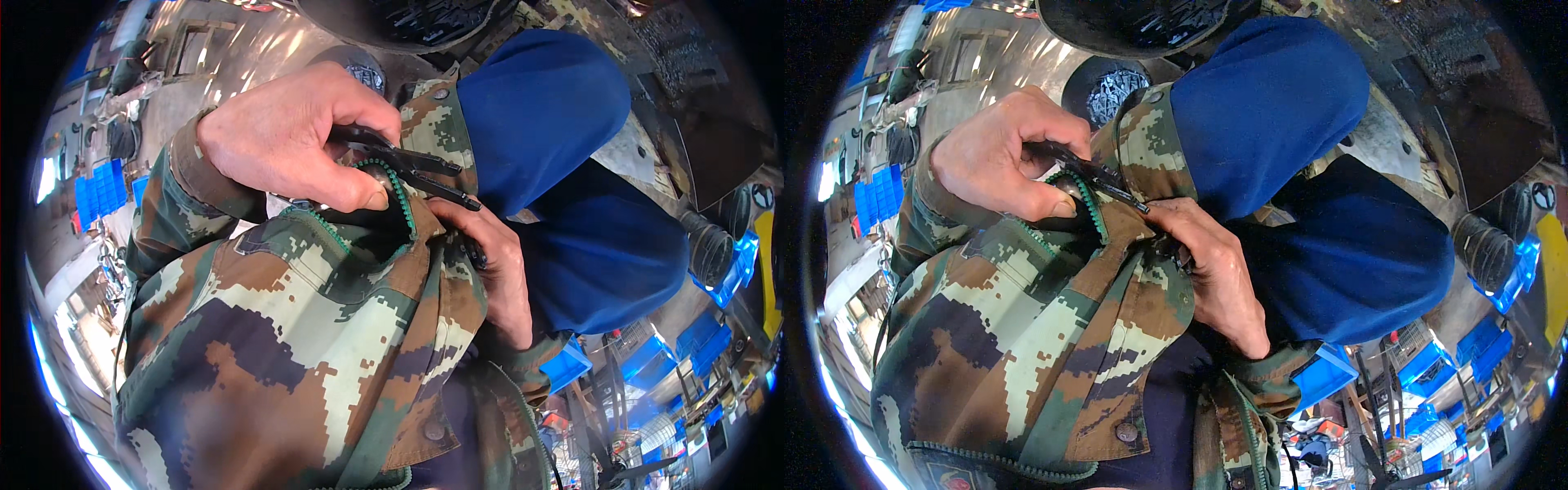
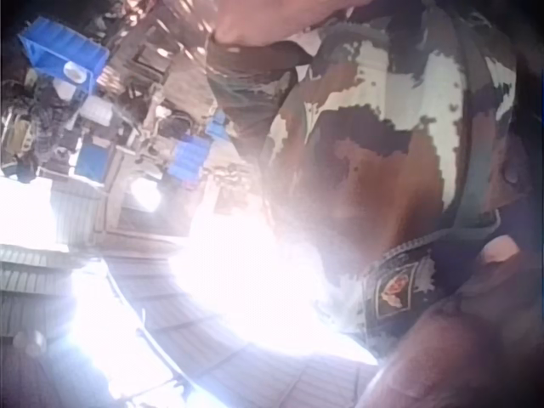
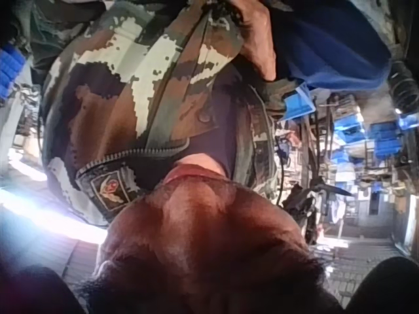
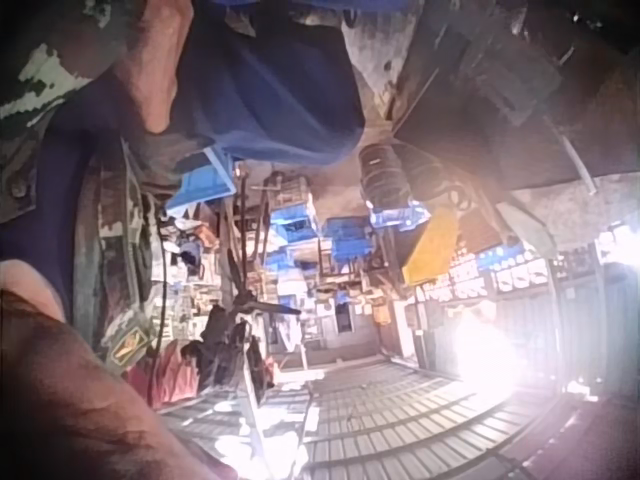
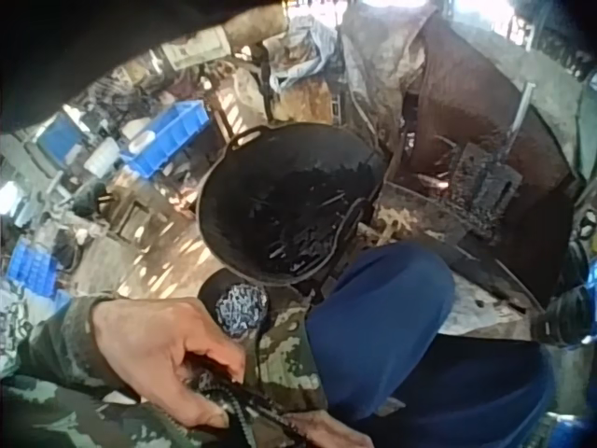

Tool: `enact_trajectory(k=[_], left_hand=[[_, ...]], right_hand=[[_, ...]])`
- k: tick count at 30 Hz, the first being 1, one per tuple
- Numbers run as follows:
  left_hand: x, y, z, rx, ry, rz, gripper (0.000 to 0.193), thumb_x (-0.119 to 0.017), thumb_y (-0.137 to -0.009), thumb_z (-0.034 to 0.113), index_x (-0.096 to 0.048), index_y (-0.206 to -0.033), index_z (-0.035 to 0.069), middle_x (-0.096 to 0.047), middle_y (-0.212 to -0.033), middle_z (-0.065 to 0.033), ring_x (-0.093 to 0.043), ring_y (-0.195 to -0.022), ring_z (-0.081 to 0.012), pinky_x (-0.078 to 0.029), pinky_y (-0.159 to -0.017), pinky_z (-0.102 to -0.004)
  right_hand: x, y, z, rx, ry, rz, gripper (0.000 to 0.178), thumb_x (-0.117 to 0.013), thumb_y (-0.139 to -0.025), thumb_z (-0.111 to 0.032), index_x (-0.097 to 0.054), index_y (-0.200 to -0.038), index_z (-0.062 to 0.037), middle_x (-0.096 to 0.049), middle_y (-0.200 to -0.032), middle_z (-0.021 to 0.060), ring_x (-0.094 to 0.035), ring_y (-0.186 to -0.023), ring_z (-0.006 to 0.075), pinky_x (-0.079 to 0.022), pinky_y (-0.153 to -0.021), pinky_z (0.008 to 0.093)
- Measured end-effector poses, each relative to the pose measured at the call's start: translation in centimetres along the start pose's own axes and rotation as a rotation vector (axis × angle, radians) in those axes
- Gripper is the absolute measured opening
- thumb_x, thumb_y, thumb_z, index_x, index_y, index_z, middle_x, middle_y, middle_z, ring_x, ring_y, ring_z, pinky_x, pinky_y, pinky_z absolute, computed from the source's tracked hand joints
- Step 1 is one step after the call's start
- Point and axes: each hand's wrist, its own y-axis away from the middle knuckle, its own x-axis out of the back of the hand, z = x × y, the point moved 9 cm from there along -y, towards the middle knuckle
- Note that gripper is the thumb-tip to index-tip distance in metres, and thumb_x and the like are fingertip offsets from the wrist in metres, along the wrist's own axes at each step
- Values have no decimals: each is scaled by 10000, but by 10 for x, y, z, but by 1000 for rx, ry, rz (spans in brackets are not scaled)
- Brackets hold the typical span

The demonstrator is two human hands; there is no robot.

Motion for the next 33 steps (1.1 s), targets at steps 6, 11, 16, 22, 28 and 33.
enact_trajectory(k=[6, 11, 16, 22, 28, 33], left_hand=[[0, 3, -4, 31, 53, -5, 354, -827, -749, 272, -645, -850, -14, -509, -603, -17, -405, -500, -75, -282, -455, -283], [-1, 4, -6, 37, 71, -9, 368, -825, -762, 294, -649, -854, -15, -519, -607, -13, -411, -505, -71, -285, -455, -279], [-1, 4, -3, 13, 78, -29, 373, -828, -773, 302, -649, -855, -15, -522, -608, -9, -412, -511, -66, -285, -455, -276], [-2, 2, -8, 26, 48, -7, 361, -827, -772, 288, -643, -843, -14, -507, -593, 0, -405, -506, -59, -279, -453, -275], [-2, 0, -3, 10, 58, 15, 310, -810, -762, 237, -632, -813, -11, -476, -566, 3, -397, -487, -62, -264, -446, -284], [-2, 2, 3, -6, 68, 20, 303, -808, -758, 229, -633, -812, -12, -482, -567, -11, -401, -484, -69, -267, -445, -289]], right_hand=[[-1, 0, -1, 5, -20, -5, 499, -799, -715, -17, -612, -1168, 79, -643, -1107, 193, -648, -1017, 319, -512, -863, 357], [-2, 1, -2, 21, -13, -6, 507, -793, -716, -9, -609, -1181, 75, -642, -1121, 189, -645, -1030, 315, -510, -871, 358], [-2, 2, -5, 20, 0, -14, 521, -791, -719, -9, -605, -1198, 75, -641, -1138, 187, -646, -1044, 317, -511, -880, 361], [-2, 0, -3, 6, -3, -5, 519, -786, -720, -18, -607, -1200, 71, -644, -1125, 184, -650, -1027, 305, -512, -866, 354], [-4, -3, -3, -34, 32, 55, 457, -774, -715, -18, -641, -1146, 64, -643, -1021, 145, -643, -933, 263, -504, -804, 330], [0, -1, -10, 26, 29, 121, 396, -785, -704, -19, -656, -1069, 63, -639, -966, 127, -639, -886, 250, -496, -772, 313]])
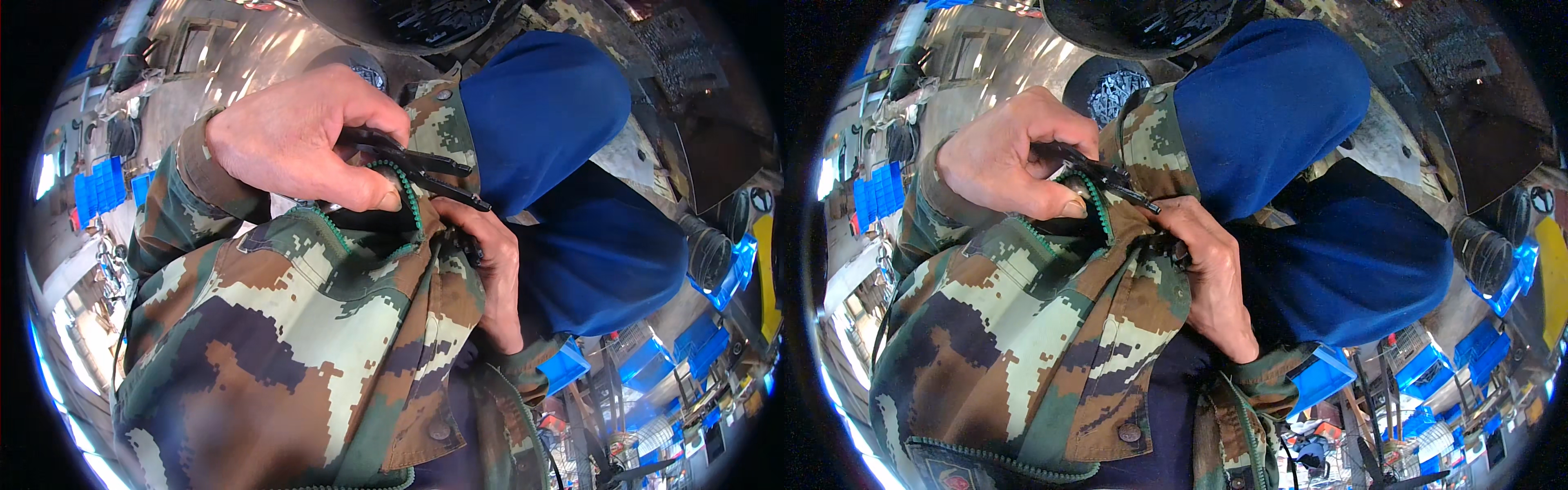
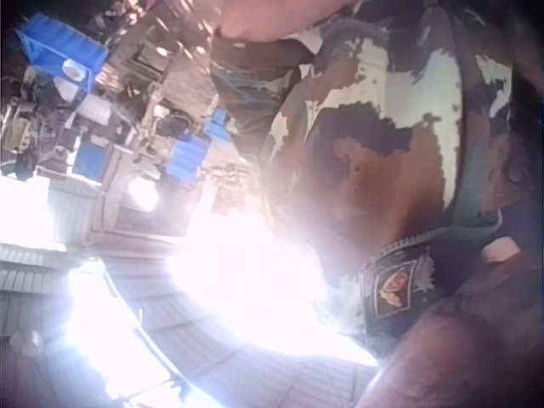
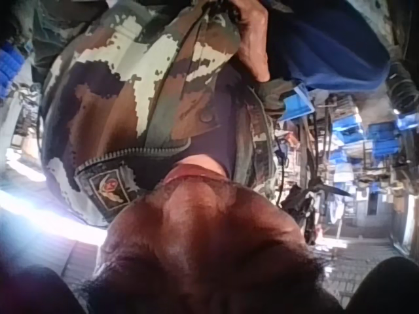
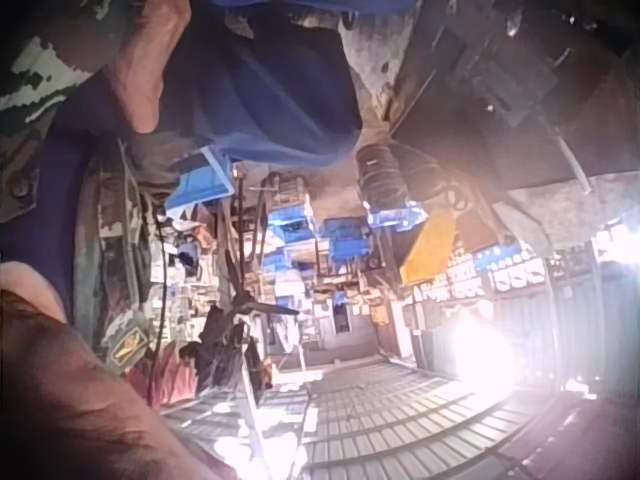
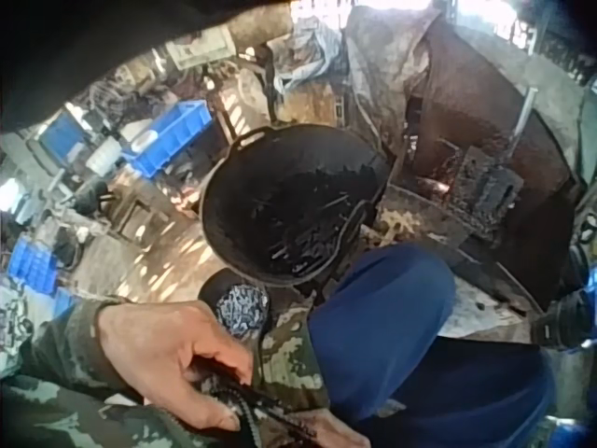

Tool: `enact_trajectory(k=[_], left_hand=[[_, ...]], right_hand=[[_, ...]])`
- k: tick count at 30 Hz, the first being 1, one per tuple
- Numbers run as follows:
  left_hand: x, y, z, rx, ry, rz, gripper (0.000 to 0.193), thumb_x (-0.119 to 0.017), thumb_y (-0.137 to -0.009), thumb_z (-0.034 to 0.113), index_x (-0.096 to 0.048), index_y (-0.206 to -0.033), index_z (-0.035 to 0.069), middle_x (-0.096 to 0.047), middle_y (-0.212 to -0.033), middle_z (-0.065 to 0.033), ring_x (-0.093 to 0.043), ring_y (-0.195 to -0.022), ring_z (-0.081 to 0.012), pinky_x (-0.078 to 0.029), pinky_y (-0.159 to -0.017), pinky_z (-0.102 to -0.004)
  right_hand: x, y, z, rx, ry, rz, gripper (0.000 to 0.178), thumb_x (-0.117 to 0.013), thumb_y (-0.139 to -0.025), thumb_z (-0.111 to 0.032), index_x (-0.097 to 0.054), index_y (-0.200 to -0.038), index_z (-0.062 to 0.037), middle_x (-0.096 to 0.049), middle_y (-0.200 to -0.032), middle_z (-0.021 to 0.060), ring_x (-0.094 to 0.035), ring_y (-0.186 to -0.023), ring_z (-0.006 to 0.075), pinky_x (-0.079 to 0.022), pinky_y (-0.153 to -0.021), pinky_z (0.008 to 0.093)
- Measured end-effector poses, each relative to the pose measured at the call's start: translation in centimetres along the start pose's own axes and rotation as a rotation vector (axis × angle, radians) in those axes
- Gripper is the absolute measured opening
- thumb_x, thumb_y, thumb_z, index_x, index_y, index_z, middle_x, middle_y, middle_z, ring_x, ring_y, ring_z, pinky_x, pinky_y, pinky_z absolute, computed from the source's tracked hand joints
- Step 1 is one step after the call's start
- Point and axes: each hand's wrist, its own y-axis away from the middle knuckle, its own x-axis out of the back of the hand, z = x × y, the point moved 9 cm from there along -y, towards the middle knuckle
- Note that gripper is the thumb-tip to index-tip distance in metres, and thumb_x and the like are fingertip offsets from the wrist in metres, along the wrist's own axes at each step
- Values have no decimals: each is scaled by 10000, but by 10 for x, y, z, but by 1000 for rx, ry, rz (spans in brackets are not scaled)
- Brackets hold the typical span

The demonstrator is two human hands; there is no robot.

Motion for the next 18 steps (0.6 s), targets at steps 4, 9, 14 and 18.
enact_trajectory(k=[4, 9, 14, 18], left_hand=[[0, -1, -3, -2, -23, 5, 309, -808, -757, 232, -634, -817, -16, -491, -573, -24, -409, -479, -81, -273, -444, -292], [1, -1, -3, -6, -44, 6, 312, -808, -755, 232, -632, -819, -18, -499, -580, -26, -416, -477, -86, -275, -443, -295], [1, -2, -3, 0, -16, 9, 300, -803, -751, 223, -634, -814, -16, -502, -585, -23, -417, -482, -82, -276, -444, -294], [2, 0, 0, -5, -42, 7, 290, -800, -754, 222, -639, -811, -12, -498, -582, -16, -412, -486, -75, -272, -444, -290]], right_hand=[[1, 0, 8, -48, -81, -2, 393, -794, -697, -15, -654, -1056, 60, -638, -957, 125, -635, -877, 242, -493, -767, 311], [-1, -1, 8, 42, -84, -15, 390, -808, -713, -14, -654, -1065, 53, -647, -955, 121, -635, -879, 237, -498, -767, 316], [-1, 1, 9, 55, -55, 20, 413, -809, -714, -5, -648, -1091, 44, -655, -970, 125, -640, -889, 242, -504, -770, 319], [-1, 2, 2, 45, -28, 17, 438, -804, -708, 10, -642, -1114, 45, -657, -974, 129, -643, -892, 245, -506, -776, 318]])
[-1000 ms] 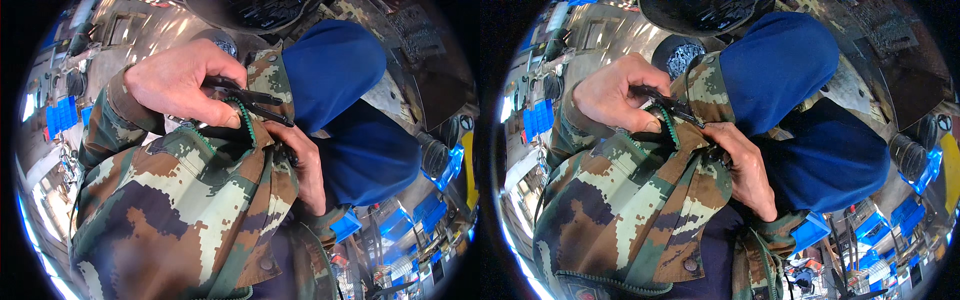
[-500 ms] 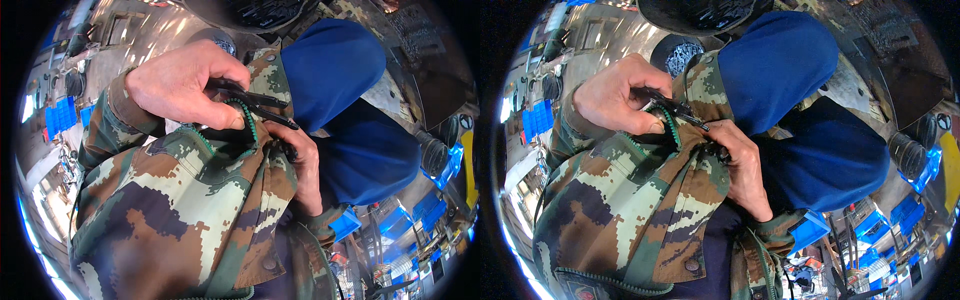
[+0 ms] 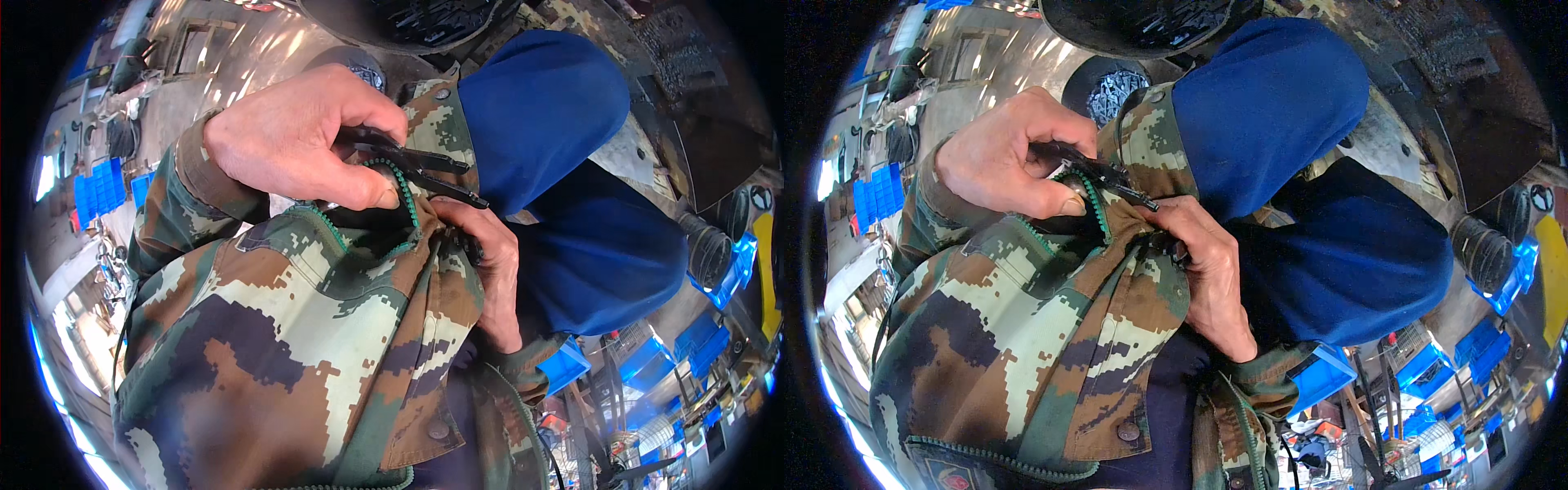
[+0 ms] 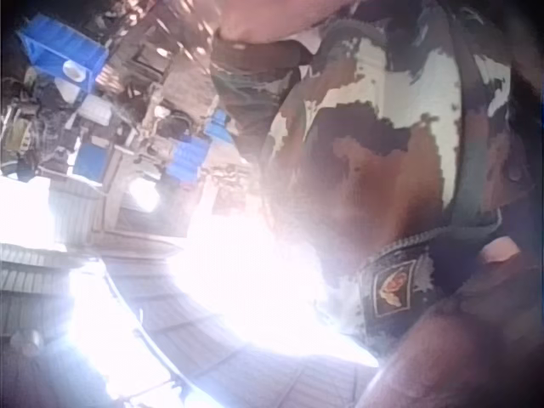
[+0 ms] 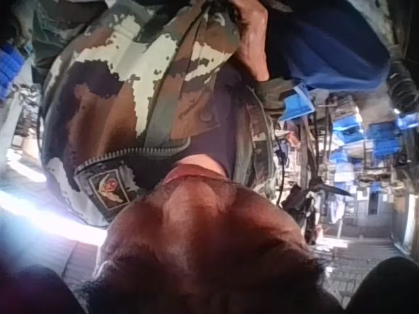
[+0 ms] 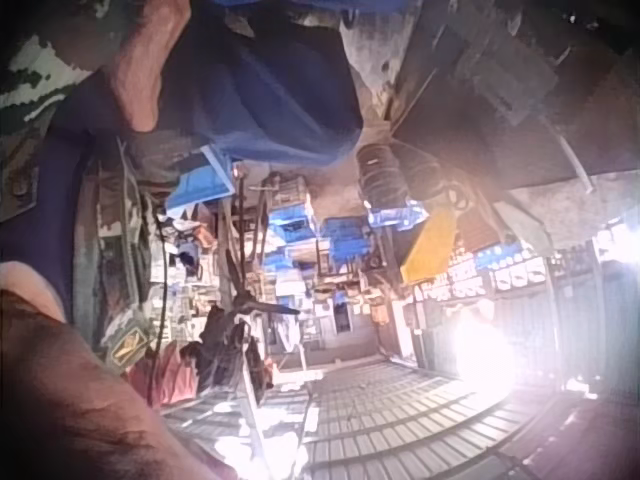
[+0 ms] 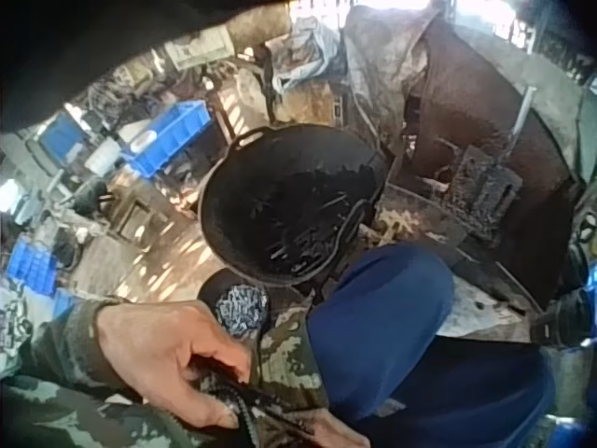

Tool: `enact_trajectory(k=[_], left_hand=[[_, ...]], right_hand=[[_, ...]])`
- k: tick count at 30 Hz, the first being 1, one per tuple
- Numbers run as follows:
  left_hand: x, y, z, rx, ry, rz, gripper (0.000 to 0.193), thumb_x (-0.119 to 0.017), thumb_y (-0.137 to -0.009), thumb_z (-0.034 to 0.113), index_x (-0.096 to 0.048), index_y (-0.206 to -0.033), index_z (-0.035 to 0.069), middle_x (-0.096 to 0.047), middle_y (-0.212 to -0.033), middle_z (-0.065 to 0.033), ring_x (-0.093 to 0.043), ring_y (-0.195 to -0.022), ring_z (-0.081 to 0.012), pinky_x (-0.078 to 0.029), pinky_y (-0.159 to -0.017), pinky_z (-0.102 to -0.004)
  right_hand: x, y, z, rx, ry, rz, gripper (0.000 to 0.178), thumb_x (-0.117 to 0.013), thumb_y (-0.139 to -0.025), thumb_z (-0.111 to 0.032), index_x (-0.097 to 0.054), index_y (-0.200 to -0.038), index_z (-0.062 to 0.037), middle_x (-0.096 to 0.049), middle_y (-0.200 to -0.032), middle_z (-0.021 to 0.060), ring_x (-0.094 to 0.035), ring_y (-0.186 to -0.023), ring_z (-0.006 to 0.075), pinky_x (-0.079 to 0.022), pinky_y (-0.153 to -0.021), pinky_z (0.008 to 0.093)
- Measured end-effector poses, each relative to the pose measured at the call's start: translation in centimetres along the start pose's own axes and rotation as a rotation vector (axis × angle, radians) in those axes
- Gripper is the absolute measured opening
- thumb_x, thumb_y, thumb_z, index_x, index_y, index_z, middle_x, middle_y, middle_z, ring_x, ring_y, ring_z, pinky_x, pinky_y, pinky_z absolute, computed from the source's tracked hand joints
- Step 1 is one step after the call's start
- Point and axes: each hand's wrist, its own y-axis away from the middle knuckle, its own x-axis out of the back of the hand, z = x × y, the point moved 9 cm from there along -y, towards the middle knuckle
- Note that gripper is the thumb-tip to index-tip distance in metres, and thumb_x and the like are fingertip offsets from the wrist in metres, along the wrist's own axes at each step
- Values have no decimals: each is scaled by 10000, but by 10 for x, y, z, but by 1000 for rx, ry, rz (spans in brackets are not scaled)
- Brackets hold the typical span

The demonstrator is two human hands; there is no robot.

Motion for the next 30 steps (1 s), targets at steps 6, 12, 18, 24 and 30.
enact_trajectory(k=[6, 12, 18, 24, 30], left_hand=[[-3, 0, -2, -9, -12, -8, 284, -796, -761, 216, -638, -808, -15, -492, -581, -16, -408, -488, -72, -271, -445, -288], [-3, -3, -3, 6, 4, -2, 279, -792, -757, 205, -632, -807, -18, -493, -586, -19, -403, -487, -76, -272, -446, -291], [0, -3, 1, 14, 10, -2, 267, -782, -747, 194, -627, -800, -16, -489, -585, -21, -399, -486, -78, -270, -446, -291], [-1, 0, -3, 15, -7, 6, 268, -783, -746, 199, -624, -792, -13, -481, -578, -15, -398, -482, -83, -268, -445, -292], [-2, 0, 1, -24, -27, 0, 283, -797, -753, 214, -625, -785, -8, -473, -569, -10, -395, -485, -75, -266, -446, -290]], right_hand=[[-1, 2, 2, -14, -30, 13, 416, -799, -703, 15, -651, -1090, 51, -647, -986, 131, -640, -907, 244, -504, -778, 312], [-1, 1, 7, -43, 30, 0, 427, -791, -686, 21, -650, -1088, 50, -639, -973, 124, -639, -903, 239, -499, -771, 302], [1, -1, 1, -50, 38, 28, 405, -788, -692, 6, -651, -1070, 54, -647, -977, 137, -647, -892, 252, -499, -771, 296], [-3, 0, 12, -29, -61, -6, 416, -788, -702, -10, -650, -1088, 55, -651, -996, 146, -650, -917, 259, -502, -791, 313], [-3, 0, 6, -54, -19, -45, 444, -798, -692, -16, -632, -1098, 55, -643, -1037, 152, -643, -933, 273, -505, -799, 328]])
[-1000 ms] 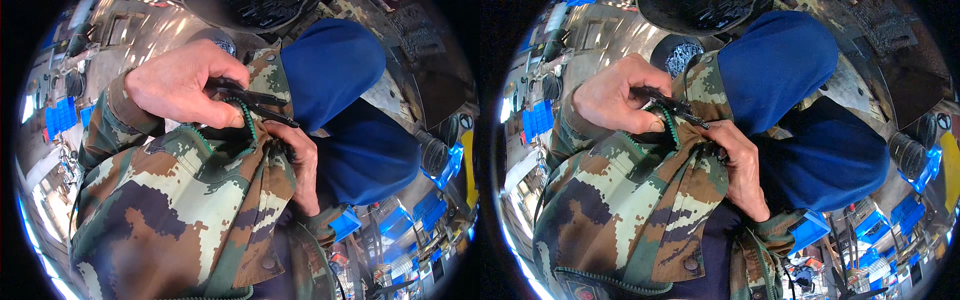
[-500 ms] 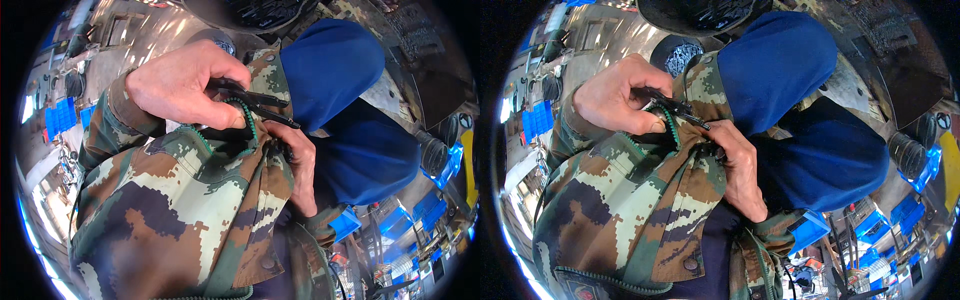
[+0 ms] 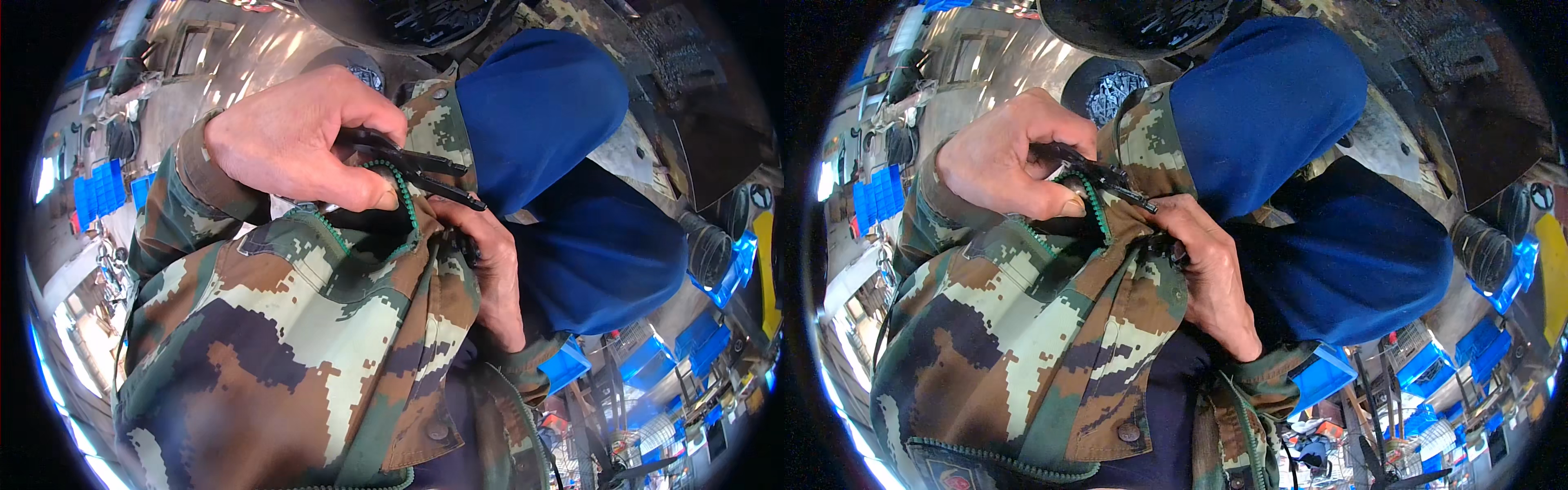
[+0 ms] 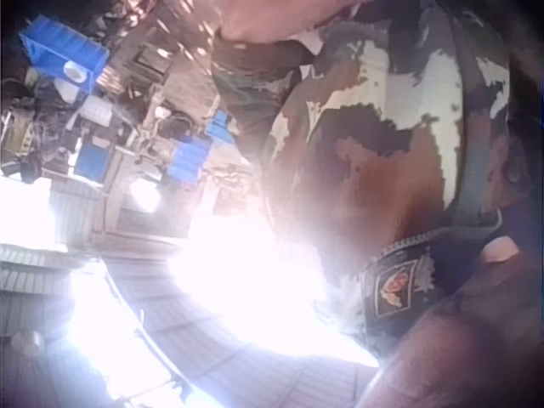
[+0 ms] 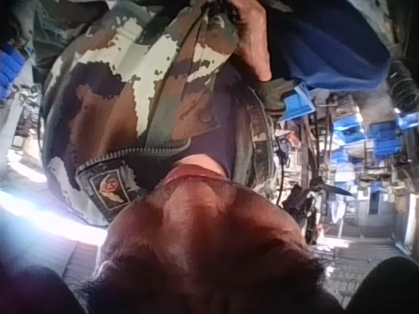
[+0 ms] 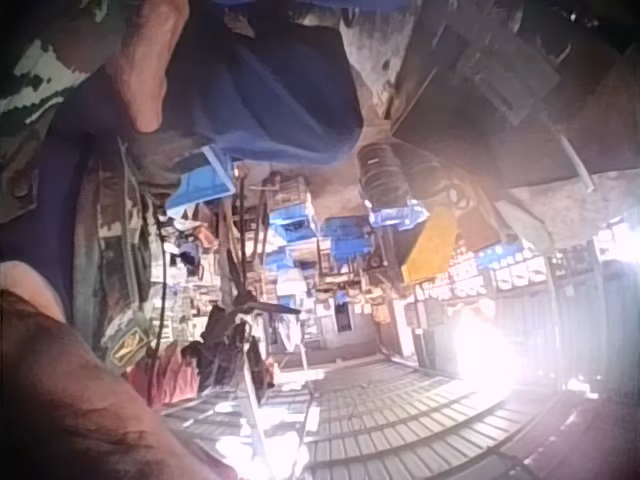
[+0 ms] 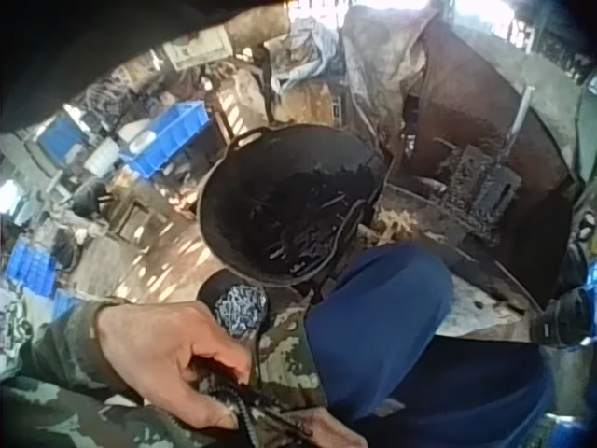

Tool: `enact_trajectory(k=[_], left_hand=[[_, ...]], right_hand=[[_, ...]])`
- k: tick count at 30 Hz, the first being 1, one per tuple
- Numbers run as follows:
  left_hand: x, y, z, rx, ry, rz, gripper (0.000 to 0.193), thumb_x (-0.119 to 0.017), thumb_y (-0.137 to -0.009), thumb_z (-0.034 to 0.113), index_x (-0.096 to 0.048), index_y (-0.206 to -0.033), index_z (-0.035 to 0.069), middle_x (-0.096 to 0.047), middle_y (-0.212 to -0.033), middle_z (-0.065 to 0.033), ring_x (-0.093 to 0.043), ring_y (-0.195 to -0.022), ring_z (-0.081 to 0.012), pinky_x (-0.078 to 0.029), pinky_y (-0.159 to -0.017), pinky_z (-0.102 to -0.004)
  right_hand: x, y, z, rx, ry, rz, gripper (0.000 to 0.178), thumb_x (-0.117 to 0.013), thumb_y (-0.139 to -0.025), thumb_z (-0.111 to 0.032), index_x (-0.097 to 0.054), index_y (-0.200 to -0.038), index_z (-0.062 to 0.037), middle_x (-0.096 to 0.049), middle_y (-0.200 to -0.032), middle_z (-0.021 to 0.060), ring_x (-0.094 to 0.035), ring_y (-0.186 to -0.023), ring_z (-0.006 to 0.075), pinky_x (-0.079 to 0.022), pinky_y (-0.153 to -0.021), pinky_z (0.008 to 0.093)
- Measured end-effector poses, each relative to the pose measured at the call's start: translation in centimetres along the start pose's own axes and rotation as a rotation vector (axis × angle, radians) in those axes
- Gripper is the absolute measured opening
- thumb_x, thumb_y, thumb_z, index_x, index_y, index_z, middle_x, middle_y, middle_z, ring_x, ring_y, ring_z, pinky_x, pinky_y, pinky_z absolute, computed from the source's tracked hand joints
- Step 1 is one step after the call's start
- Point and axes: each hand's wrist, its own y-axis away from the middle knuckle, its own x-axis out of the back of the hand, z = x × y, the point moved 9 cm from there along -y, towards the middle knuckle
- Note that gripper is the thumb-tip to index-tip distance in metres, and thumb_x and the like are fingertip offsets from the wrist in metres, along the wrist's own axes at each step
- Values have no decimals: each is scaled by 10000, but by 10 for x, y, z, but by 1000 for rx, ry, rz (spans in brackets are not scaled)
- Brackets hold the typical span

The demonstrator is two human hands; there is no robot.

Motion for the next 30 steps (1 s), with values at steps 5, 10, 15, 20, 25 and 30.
enact_trajectory(k=[5, 10, 15, 20, 25, 30], left_hand=[[-1, 5, -2, 24, -30, 4, 268, -797, -752, 200, -628, -786, -5, -472, -569, -5, -392, -491, -64, -262, -449, -287], [0, -5, 1, 27, 25, -19, 264, -791, -751, 198, -630, -789, -7, -467, -567, -4, -381, -484, -64, -256, -445, -286], [-1, 1, -3, 40, 24, -1, 273, -792, -751, 205, -627, -788, -9, -460, -561, -5, -381, -480, -66, -255, -443, -290], [-1, -8, 3, -7, -9, -42, 280, -794, -750, 208, -623, -788, -10, -459, -557, -8, -384, -481, -67, -257, -444, -292], [1, -4, -2, 10, -2, -28, 267, -794, -755, 197, -627, -798, -7, -462, -561, -6, -387, -485, -67, -260, -448, -289], [1, 1, -7, 72, 44, -20, 267, -798, -754, 197, -632, -808, -5, -462, -562, -3, -384, -483, -64, -255, -448, -292]], right_hand=[[-4, -1, 2, 46, -13, -30, 433, -797, -691, -14, -624, -1080, 61, -647, -1045, 155, -644, -924, 283, -508, -792, 332], [6, 1, -3, 26, 54, 21, 428, -797, -690, -14, -620, -1072, 66, -647, -1048, 156, -646, -918, 287, -510, -785, 334], [-1, -3, 0, -7, 24, -52, 441, -797, -694, -12, -635, -1098, 60, -653, -1047, 156, -658, -951, 291, -517, -810, 340], [7, -1, -4, -3, 6, -30, 442, -790, -701, -4, -640, -1112, 58, -658, -1064, 161, -665, -970, 294, -521, -828, 342], [3, -2, -3, 7, 32, -44, 451, -791, -700, 1, -640, -1120, 62, -662, -1080, 168, -668, -981, 298, -522, -838, 341], [-1, -2, 2, -12, 24, -48, 474, -788, -692, 9, -642, -1139, 66, -665, -1087, 175, -668, -997, 314, -523, -854, 348]])
